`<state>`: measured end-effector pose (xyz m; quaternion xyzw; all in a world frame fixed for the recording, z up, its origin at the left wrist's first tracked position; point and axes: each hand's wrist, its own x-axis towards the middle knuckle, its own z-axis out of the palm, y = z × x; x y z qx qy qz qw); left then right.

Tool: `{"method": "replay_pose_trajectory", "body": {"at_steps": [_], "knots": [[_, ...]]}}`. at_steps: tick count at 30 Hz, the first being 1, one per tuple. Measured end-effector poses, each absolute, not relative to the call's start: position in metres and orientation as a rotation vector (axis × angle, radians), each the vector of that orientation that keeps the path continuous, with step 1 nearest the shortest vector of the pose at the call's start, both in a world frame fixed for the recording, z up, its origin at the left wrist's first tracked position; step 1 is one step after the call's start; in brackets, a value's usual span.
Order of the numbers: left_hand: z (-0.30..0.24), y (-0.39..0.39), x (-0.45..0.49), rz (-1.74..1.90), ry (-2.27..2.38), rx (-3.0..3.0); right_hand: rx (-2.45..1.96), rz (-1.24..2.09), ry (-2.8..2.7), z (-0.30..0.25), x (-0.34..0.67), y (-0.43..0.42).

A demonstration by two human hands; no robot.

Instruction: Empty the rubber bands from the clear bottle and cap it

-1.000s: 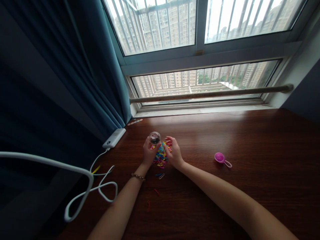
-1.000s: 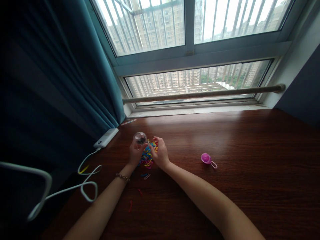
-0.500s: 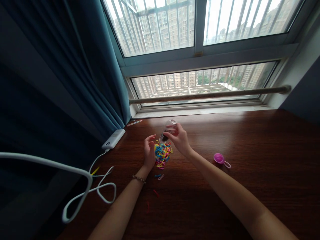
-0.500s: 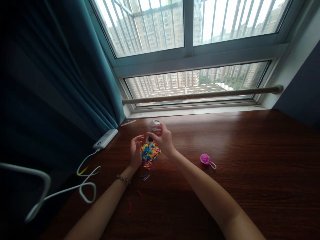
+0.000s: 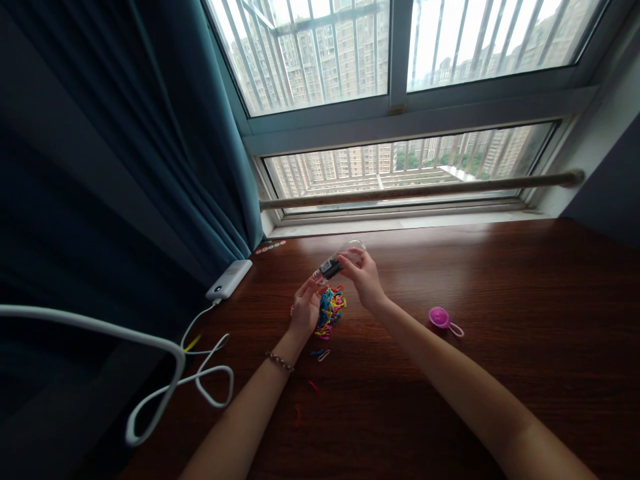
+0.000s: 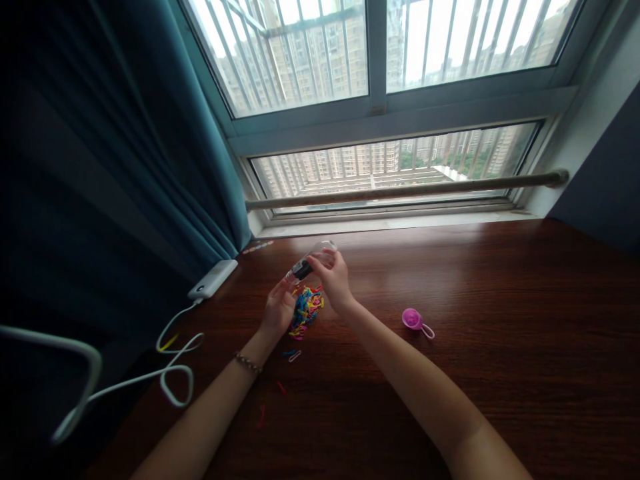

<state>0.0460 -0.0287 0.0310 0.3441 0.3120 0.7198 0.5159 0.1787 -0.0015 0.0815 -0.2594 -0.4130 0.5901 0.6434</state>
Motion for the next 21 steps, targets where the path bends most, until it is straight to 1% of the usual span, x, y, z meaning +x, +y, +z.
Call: {"method": "replay_pose_trajectory", "body": {"at_steps": [3,5,12,21], "knots": [[0.032,-0.032,0.051,1.649,0.701,0.879,-0.562,1.452,-0.916,0.077,0.173,-0.005],[0.032,-0.035,0.052,1.6,0.687,0.887,-0.566,1.469,-0.959,0.075,0.169,-0.007],[0.038,-0.038,0.049,1.462,0.686,0.873,-0.576,1.413,-1.109,0.078,0.172,-0.009],[0.035,-0.037,0.039,1.379,0.603,0.795,-0.61,1.278,-1.058,0.087,0.187,0.002]]}}
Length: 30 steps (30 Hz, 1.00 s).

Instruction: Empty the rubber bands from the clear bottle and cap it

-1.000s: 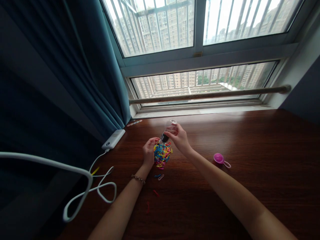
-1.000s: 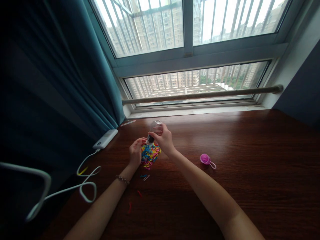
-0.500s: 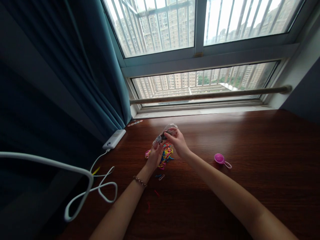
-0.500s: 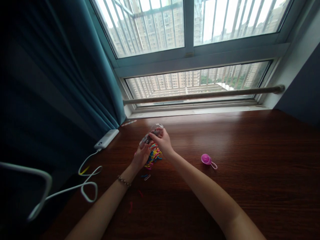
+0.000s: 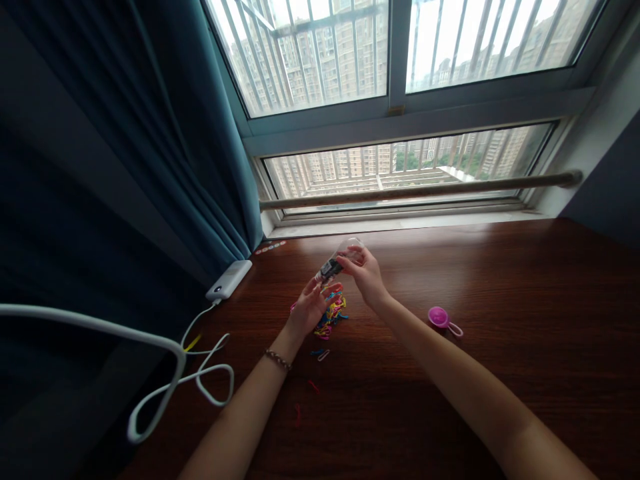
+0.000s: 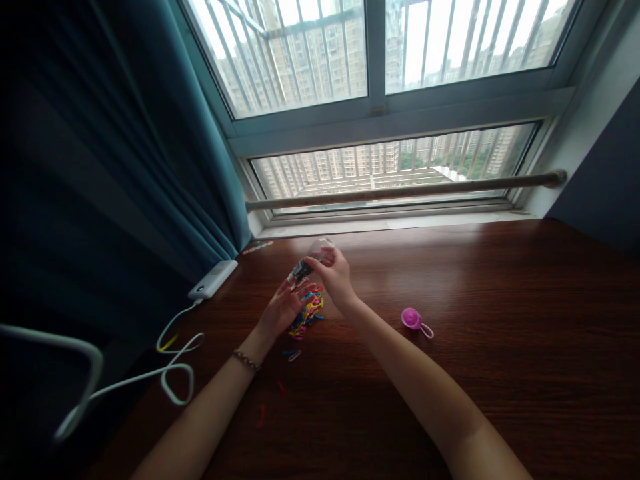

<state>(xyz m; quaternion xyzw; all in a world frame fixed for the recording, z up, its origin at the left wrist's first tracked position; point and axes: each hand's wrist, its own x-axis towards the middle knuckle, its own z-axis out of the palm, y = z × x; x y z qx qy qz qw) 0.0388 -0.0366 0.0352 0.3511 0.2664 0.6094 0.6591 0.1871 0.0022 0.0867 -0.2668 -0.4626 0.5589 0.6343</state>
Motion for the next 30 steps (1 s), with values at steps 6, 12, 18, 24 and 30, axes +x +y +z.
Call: {"method": "replay_pose_trajectory", "body": {"at_steps": [6,12,18,24,30], "knots": [[0.028,-0.028,0.032,1.445,0.791,0.827,-0.612,1.324,-1.116,0.088,0.206,0.021],[0.024,-0.023,0.03,1.615,1.267,1.239,-0.521,1.149,-1.397,0.083,0.199,0.018],[0.025,-0.024,0.032,1.689,1.347,1.353,-0.562,1.039,-1.552,0.085,0.197,0.009],[0.024,-0.025,0.036,1.675,1.163,1.142,-0.587,1.168,-1.281,0.084,0.194,0.008],[0.032,-0.033,0.046,1.566,0.795,0.78,-0.546,1.403,-1.036,0.083,0.188,0.004]]}}
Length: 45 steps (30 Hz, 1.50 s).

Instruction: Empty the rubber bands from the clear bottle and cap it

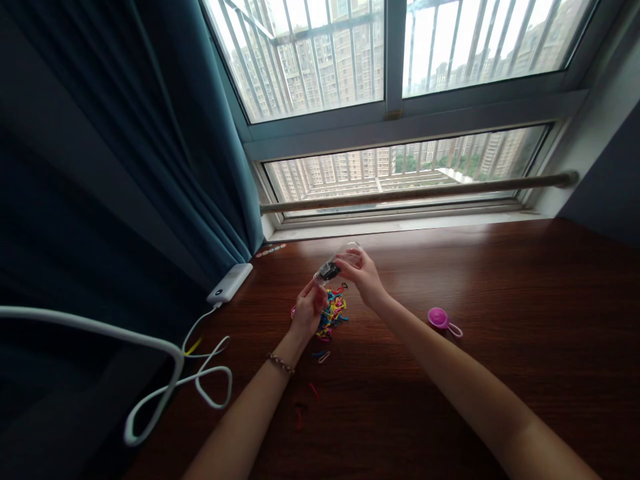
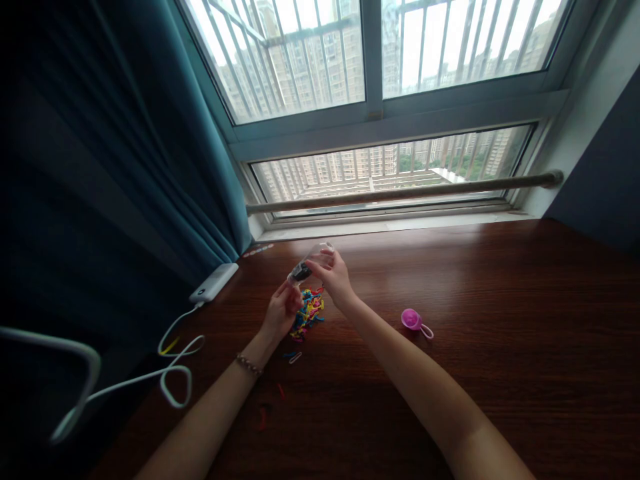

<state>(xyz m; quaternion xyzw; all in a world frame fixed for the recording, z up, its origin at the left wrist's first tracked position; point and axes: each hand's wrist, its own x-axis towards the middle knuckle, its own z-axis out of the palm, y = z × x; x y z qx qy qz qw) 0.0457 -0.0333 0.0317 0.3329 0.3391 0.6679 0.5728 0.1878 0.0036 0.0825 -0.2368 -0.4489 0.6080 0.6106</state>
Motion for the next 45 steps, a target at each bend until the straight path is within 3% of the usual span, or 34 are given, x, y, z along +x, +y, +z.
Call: {"method": "replay_pose_trajectory", "body": {"at_steps": [7,13,30,39,45], "knots": [[0.049,-0.048,0.039,1.034,0.41,0.879,-0.544,1.673,-0.985,0.083,0.193,0.0],[0.052,-0.048,0.033,0.783,0.449,0.934,-0.523,1.711,-1.077,0.086,0.203,-0.002],[0.038,-0.041,0.041,1.384,0.679,0.959,-0.654,1.382,-1.07,0.086,0.189,-0.003],[0.034,-0.037,0.039,1.502,0.81,0.995,-0.708,1.288,-1.041,0.092,0.2,0.006],[0.026,-0.031,0.042,1.545,1.068,1.13,-0.672,1.141,-1.336,0.092,0.206,0.007]]}}
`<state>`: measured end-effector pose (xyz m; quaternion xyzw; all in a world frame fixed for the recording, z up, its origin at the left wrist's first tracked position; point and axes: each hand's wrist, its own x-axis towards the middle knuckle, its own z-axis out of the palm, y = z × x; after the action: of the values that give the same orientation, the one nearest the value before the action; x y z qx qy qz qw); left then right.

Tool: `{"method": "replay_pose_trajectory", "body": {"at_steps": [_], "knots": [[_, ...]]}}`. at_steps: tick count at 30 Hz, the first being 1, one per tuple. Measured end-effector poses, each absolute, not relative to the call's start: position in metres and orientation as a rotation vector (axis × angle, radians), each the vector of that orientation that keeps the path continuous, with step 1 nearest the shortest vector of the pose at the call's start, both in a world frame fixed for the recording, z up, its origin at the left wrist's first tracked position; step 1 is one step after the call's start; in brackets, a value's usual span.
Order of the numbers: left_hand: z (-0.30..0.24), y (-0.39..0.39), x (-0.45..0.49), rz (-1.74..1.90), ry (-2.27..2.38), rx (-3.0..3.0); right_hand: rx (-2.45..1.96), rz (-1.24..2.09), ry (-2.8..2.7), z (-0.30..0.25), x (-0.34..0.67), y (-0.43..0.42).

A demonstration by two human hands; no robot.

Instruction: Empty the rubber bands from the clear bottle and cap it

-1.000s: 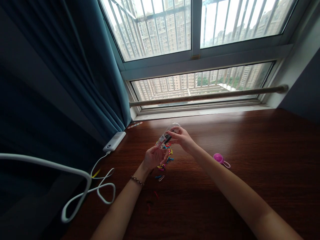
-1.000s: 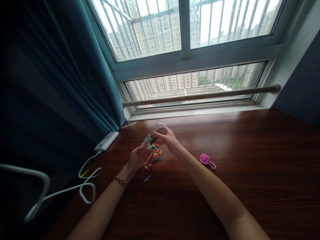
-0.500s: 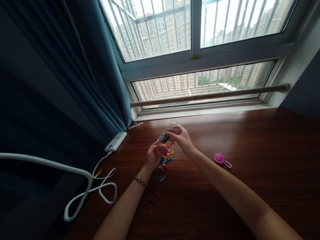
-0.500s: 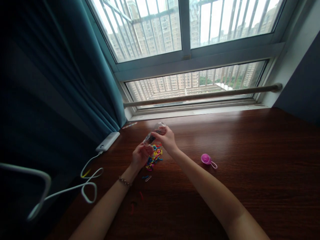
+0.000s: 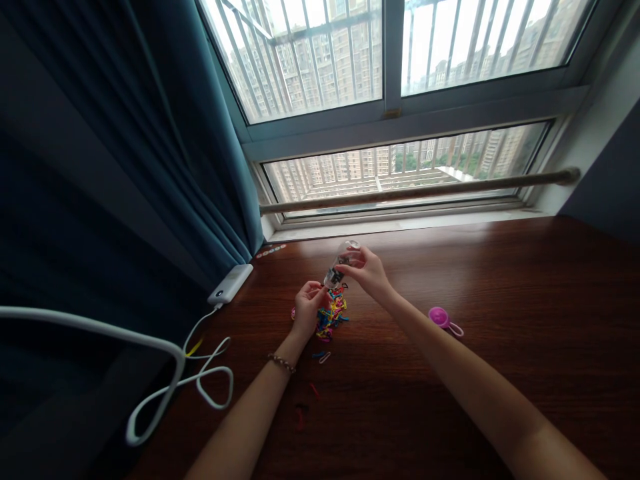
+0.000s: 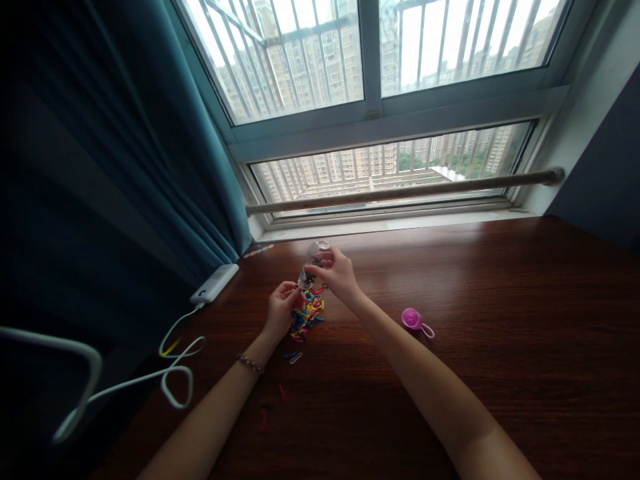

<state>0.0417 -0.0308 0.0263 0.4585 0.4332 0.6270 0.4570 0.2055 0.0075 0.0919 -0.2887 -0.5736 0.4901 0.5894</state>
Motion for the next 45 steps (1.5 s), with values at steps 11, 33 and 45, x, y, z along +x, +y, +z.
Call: {"method": "replay_pose_trajectory", "body": {"at_steps": [11,33,45], "knots": [[0.024,-0.031,0.039,1.651,1.165,1.206,-0.69,0.927,-1.601,0.091,0.203,0.0],[0.027,-0.047,0.053,1.363,0.956,1.496,-0.672,1.527,-0.995,0.089,0.196,-0.005],[0.036,-0.048,0.056,1.167,0.817,1.418,-0.727,1.442,-1.107,0.089,0.2,0.003]]}}
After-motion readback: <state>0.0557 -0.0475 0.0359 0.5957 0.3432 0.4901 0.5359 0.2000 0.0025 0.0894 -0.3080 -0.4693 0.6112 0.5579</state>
